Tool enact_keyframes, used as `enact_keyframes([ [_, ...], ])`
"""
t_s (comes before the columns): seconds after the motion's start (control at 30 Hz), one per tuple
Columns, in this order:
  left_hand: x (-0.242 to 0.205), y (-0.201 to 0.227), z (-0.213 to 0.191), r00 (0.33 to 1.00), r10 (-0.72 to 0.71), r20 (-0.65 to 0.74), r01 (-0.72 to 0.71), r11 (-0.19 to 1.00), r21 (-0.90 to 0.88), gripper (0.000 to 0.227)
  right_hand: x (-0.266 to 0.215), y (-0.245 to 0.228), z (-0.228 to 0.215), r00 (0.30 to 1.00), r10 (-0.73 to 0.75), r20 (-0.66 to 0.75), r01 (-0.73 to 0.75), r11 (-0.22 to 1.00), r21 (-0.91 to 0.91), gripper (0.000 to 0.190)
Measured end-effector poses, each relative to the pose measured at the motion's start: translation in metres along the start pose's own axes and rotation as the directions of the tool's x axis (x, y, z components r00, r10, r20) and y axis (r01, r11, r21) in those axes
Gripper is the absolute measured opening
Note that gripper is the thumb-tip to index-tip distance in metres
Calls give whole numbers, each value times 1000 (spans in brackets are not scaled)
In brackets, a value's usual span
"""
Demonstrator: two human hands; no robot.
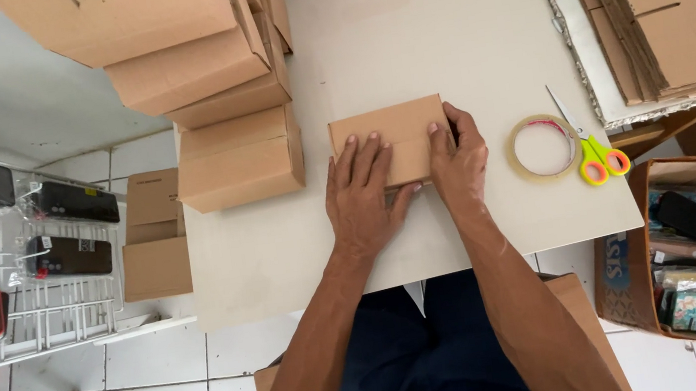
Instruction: Assembling small cardboard boxes by folding them into shape and securing the edges with adhesive tape.
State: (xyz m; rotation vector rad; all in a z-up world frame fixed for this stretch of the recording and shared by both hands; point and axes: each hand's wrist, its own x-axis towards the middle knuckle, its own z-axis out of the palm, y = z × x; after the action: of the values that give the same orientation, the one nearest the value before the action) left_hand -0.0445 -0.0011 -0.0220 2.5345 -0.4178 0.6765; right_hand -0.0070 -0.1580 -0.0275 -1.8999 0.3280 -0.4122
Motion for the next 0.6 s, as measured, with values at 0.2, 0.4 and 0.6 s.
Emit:
enact_keyframes([
  [0.2,1,-2,2,999,-3,-41,2,1000,-19,63,-16,-7,3,990,-113,-90,125,980,151,33],
  [0.4,2,-2,0,999,-1,-43,0,999,-43,62,-21,6,2,965,-232,-126,250,955,157,32],
  [0.6,2,-3,5,999,-13,-47,10,999,-50,62,-17,7,3,916,-370,-158,373,928,-12,24],
])
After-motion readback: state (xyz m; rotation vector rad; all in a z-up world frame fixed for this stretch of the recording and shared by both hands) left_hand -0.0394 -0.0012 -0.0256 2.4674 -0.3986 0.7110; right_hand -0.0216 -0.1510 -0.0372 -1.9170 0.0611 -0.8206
